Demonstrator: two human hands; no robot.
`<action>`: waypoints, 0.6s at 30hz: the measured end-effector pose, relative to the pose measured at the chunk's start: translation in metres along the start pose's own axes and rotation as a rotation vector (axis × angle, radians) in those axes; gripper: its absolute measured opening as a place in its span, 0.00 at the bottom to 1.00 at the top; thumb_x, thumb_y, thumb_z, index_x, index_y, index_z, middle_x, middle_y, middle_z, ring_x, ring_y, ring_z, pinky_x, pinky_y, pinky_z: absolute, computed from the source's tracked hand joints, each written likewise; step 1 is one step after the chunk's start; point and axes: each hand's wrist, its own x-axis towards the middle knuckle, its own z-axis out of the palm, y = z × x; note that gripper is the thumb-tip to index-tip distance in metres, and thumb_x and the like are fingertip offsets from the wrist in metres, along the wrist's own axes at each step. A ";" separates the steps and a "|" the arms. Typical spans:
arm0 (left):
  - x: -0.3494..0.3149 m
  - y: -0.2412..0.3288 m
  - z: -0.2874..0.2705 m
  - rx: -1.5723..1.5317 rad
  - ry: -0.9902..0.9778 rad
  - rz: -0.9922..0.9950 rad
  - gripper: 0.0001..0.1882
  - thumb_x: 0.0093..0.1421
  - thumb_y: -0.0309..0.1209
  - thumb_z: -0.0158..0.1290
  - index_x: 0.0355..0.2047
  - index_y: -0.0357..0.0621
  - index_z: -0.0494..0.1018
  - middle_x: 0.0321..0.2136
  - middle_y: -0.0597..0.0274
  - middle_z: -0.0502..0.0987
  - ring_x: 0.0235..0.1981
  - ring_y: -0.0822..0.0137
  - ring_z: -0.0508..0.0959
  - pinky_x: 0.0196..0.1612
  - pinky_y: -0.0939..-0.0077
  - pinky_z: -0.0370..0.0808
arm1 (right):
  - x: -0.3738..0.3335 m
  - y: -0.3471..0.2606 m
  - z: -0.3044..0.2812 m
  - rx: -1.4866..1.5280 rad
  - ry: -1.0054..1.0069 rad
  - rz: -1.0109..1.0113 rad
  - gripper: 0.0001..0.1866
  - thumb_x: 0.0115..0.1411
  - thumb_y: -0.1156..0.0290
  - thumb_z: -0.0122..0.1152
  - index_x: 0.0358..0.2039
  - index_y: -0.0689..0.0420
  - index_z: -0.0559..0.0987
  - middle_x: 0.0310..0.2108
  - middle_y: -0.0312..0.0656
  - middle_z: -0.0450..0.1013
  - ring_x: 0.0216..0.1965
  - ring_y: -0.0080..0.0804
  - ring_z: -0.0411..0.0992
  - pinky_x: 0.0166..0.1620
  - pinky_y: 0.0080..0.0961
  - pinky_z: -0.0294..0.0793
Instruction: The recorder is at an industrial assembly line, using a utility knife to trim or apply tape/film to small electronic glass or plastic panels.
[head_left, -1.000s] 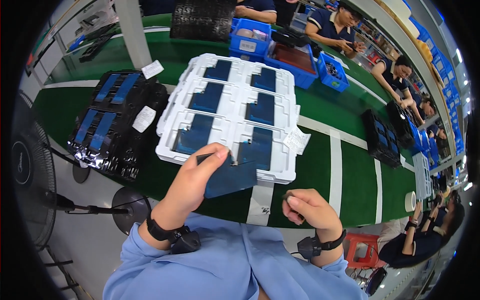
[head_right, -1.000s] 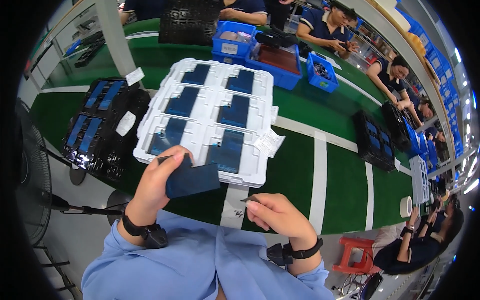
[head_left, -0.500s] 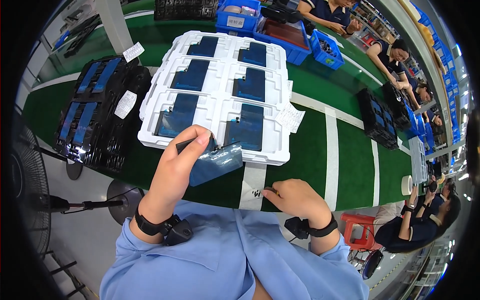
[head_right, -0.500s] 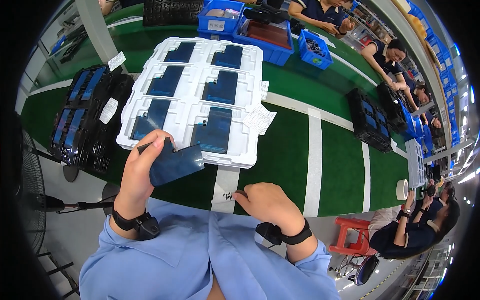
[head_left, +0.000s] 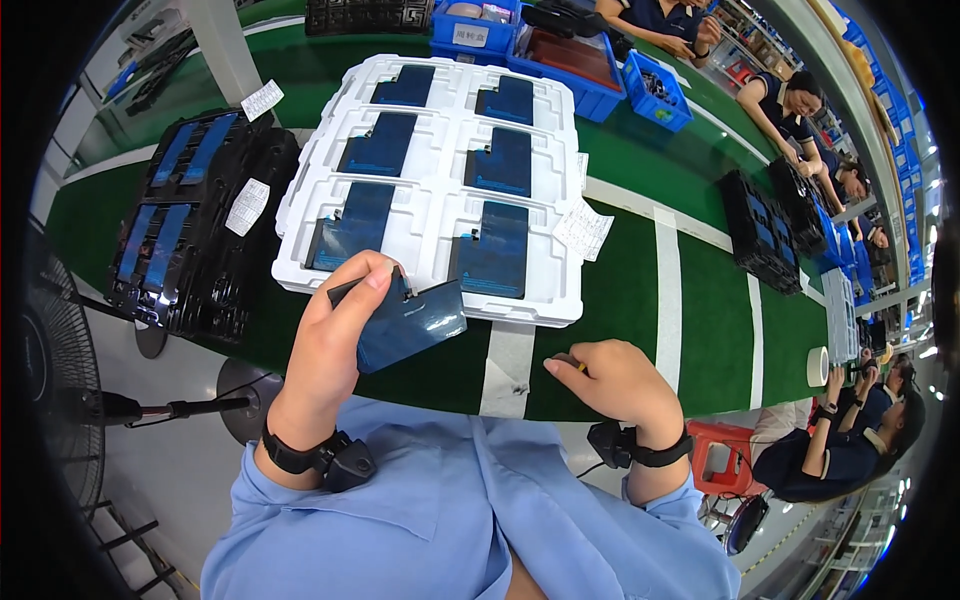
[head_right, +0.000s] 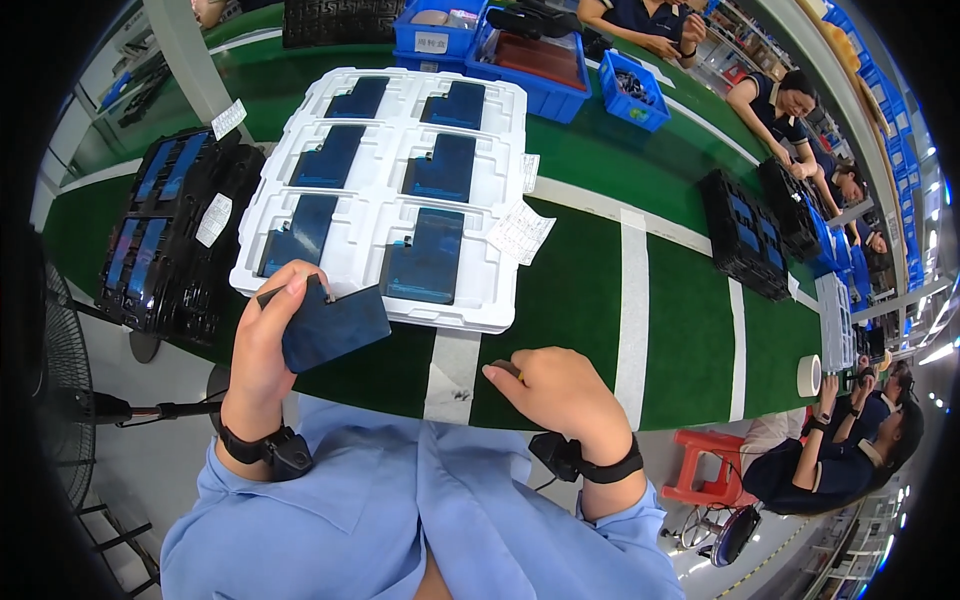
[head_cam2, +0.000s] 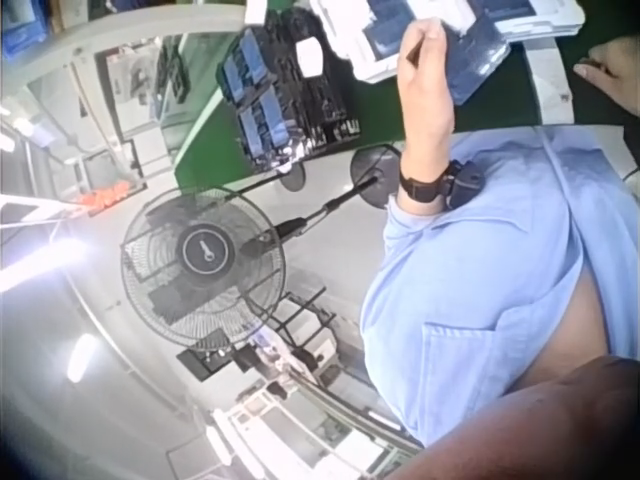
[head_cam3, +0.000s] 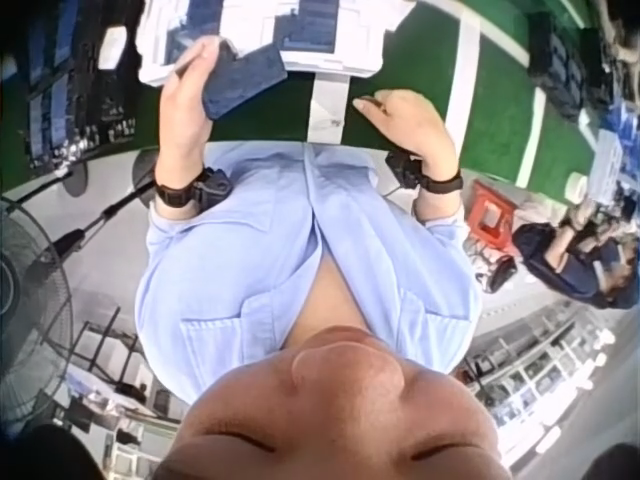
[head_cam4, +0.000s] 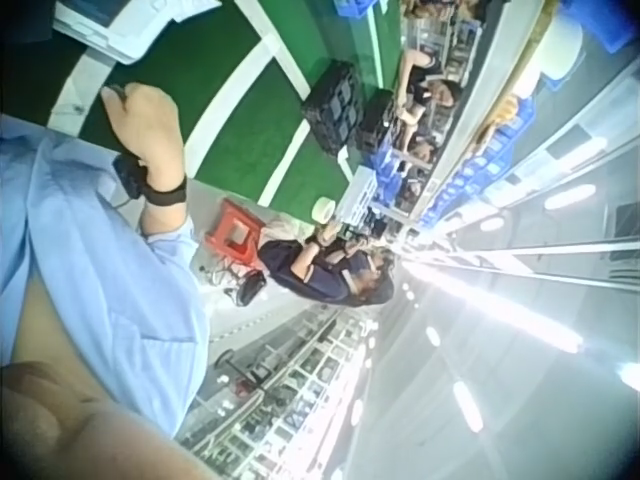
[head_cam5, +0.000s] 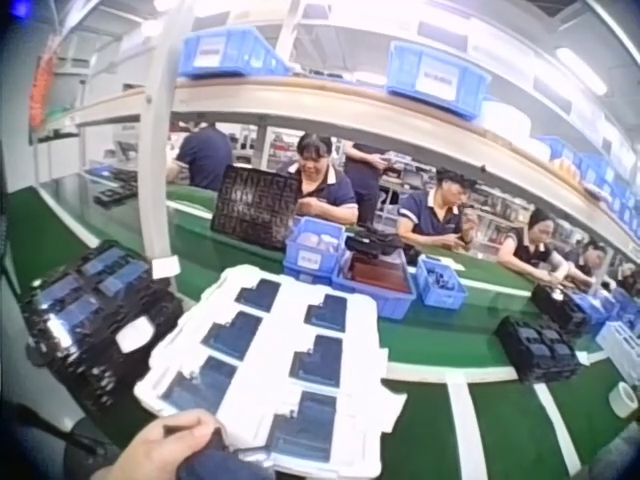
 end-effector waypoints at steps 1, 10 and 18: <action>0.000 0.001 0.000 -0.002 -0.003 -0.001 0.11 0.60 0.35 0.43 0.30 0.40 0.69 0.25 0.71 0.68 0.30 0.80 0.64 0.37 0.87 0.58 | -0.002 -0.004 -0.006 0.007 -0.038 0.034 0.22 0.55 0.56 0.50 0.16 0.63 0.73 0.16 0.51 0.68 0.21 0.48 0.68 0.26 0.36 0.67; -0.001 0.002 -0.001 -0.023 -0.007 0.005 0.11 0.60 0.34 0.42 0.30 0.40 0.69 0.26 0.70 0.69 0.30 0.80 0.65 0.37 0.87 0.60 | 0.004 -0.009 0.021 0.012 -0.098 -0.125 0.20 0.54 0.58 0.51 0.16 0.62 0.74 0.16 0.51 0.69 0.22 0.48 0.69 0.27 0.36 0.68; -0.004 0.007 -0.002 -0.030 0.000 0.046 0.12 0.60 0.34 0.41 0.31 0.38 0.69 0.27 0.68 0.71 0.31 0.79 0.67 0.37 0.87 0.62 | 0.010 -0.012 0.024 -0.211 -0.041 -0.106 0.19 0.52 0.57 0.54 0.16 0.60 0.76 0.15 0.48 0.70 0.21 0.46 0.70 0.26 0.35 0.68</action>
